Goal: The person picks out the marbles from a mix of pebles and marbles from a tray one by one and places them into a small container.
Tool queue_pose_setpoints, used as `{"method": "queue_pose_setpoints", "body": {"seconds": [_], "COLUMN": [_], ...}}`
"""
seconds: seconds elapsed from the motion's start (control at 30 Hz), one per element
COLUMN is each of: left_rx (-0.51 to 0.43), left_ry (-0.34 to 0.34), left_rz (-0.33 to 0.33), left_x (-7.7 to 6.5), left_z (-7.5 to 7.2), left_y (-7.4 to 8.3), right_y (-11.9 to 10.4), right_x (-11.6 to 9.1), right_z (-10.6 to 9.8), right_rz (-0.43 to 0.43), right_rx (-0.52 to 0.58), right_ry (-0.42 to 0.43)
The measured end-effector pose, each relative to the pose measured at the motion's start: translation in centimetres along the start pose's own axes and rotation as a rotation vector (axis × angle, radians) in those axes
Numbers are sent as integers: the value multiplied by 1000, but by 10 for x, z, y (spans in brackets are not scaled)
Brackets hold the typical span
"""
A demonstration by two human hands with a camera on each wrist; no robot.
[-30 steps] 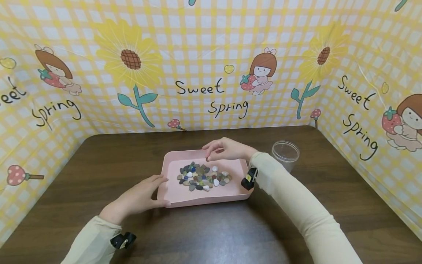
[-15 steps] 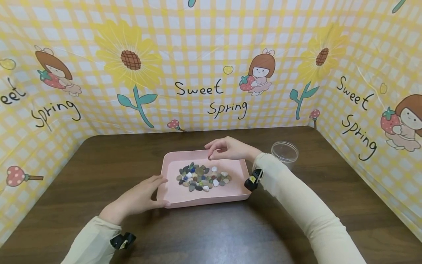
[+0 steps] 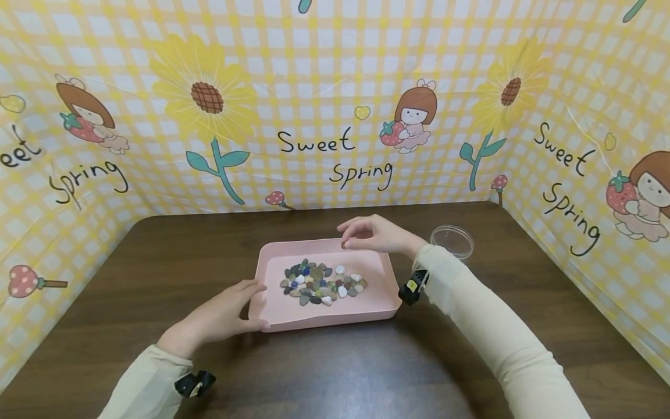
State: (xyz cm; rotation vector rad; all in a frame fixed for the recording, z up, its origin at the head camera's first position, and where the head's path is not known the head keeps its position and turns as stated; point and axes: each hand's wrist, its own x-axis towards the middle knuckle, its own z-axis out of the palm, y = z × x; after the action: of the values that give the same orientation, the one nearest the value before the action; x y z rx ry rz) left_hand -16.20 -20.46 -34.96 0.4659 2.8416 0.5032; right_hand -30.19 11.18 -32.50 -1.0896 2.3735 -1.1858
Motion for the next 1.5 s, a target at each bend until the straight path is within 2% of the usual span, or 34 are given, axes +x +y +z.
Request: {"method": "queue_pose_setpoints", "body": {"seconds": [0.53,0.8,0.97,1.2,1.5], "left_rx": [-1,-7,-6,-11,-7], "left_ry": [1,-3,2,7,17], "left_rz": [-7,-8,0,2,9], "left_x": [-1,-1,-1,-2,-3], "left_z": [-1,0,0,0,0], "left_y": [0,0,0,0,0], "right_y": [12,10,9,10,10], "right_x": [-18,-30,-37,-49,-67], "right_z": [-11,-14,-19,-26,-34], "right_rz": [21,42,23,35,52], "right_rx": [7,30,44,28,75], "right_ry": [80,113,143,197,249]}}
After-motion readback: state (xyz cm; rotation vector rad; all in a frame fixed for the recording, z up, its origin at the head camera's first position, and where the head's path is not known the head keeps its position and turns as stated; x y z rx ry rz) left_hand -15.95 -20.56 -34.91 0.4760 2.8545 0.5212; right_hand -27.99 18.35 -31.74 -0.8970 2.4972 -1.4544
